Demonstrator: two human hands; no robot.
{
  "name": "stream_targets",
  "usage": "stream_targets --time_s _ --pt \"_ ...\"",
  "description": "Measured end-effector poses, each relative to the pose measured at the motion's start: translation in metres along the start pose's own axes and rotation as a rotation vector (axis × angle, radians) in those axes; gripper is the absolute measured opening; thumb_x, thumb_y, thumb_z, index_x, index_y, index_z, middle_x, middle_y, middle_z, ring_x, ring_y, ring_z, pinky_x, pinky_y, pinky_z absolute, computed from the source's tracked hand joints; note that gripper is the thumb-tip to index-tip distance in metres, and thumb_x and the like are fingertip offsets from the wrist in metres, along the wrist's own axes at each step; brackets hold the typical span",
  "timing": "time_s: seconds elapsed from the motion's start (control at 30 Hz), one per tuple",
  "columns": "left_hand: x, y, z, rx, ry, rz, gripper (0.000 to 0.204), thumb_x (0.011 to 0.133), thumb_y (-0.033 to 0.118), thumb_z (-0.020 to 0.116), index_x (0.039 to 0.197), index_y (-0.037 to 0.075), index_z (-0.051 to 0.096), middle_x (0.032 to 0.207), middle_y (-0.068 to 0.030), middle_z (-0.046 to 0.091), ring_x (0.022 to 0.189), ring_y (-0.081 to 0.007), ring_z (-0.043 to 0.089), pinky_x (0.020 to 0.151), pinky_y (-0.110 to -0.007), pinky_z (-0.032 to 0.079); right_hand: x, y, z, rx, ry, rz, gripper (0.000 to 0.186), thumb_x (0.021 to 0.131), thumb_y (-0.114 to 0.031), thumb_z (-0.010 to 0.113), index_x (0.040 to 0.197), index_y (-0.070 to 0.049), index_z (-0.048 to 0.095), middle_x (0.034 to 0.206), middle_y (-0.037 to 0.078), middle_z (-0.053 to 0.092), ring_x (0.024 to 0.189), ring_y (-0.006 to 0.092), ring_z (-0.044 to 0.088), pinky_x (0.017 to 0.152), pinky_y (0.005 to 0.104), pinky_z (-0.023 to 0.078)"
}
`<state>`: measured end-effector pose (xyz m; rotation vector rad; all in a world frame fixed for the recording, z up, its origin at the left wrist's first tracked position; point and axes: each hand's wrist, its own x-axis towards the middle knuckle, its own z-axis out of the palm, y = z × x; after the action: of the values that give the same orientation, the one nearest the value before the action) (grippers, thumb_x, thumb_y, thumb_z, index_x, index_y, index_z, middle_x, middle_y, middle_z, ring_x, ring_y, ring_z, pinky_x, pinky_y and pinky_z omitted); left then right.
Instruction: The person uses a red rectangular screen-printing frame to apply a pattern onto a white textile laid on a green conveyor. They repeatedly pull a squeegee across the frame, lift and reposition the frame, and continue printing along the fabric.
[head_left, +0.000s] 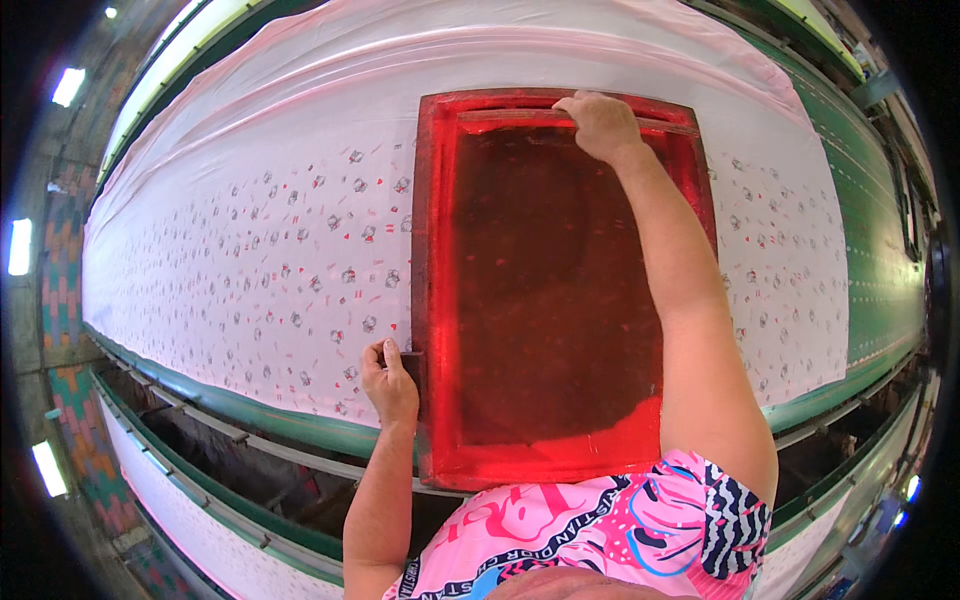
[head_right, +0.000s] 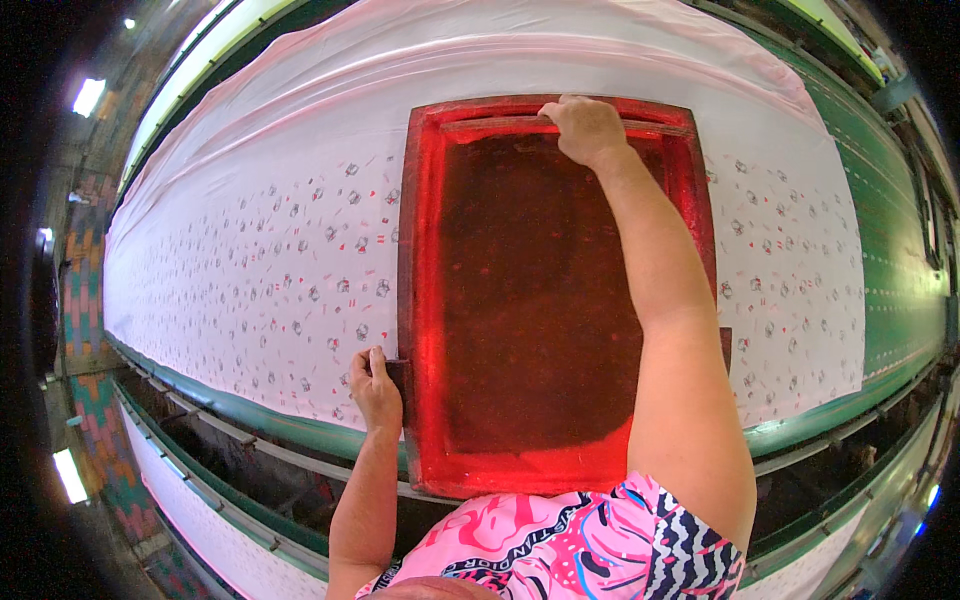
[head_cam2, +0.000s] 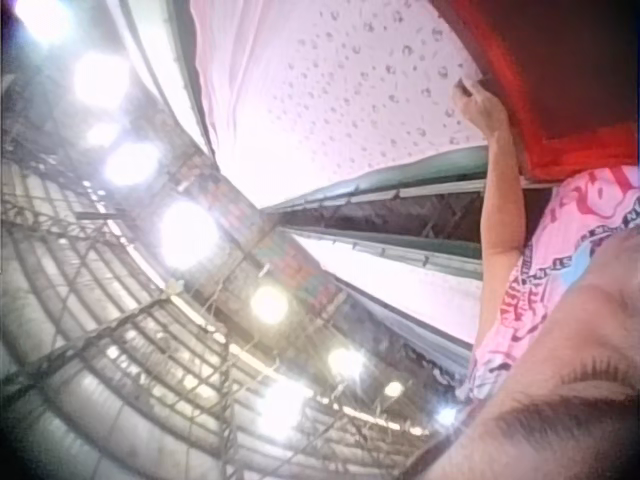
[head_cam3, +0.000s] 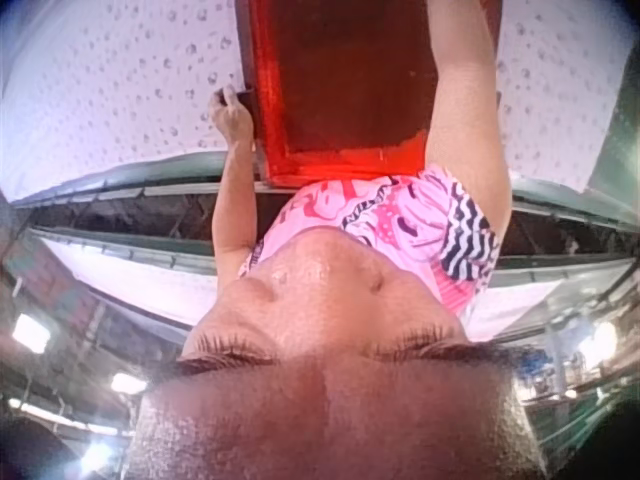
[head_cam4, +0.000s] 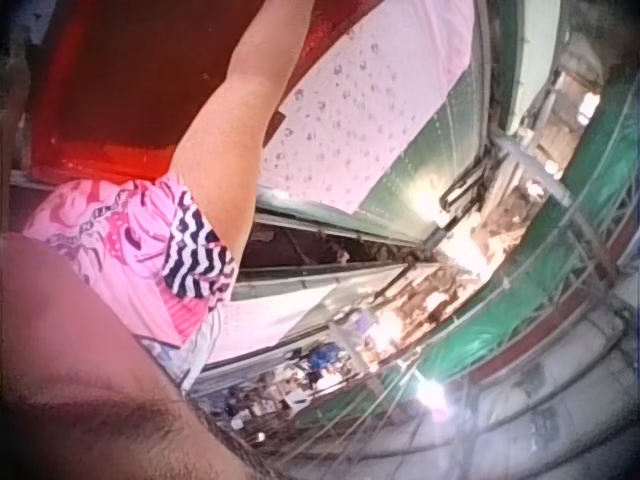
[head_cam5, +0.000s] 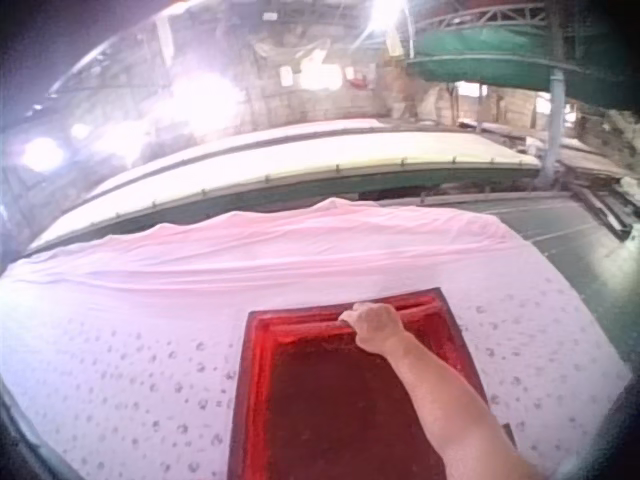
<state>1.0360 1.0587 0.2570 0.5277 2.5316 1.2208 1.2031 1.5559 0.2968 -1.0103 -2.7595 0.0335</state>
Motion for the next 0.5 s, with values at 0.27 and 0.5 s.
stream_targets --time_s 0.27,0.5 --pt "0.008 -0.017 0.002 -0.006 -0.021 0.068 0.035 0.112 0.029 0.063 0.102 -0.005 0.068 0.096 -0.0151 0.069 0.091 -0.0275 0.063 0.085 -0.043 0.051 -0.031 -0.027 -0.028 -0.03 -0.229 0.086 0.043 0.093 -0.011 0.061 0.131 -0.02 0.076 0.128 0.012 0.077 0.121 0.0338 0.074 0.101 0.0532 0.06" --pt "0.015 -0.011 0.005 -0.017 -0.069 0.14 0.043 0.112 0.035 0.06 0.098 -0.006 0.068 0.089 -0.0181 0.068 0.086 -0.0327 0.063 0.085 -0.047 0.05 -0.126 -0.077 -0.044 -0.021 -0.269 0.038 0.034 0.092 -0.013 0.064 0.122 -0.021 0.079 0.12 0.012 0.078 0.114 0.0334 0.076 0.095 0.0511 0.063"
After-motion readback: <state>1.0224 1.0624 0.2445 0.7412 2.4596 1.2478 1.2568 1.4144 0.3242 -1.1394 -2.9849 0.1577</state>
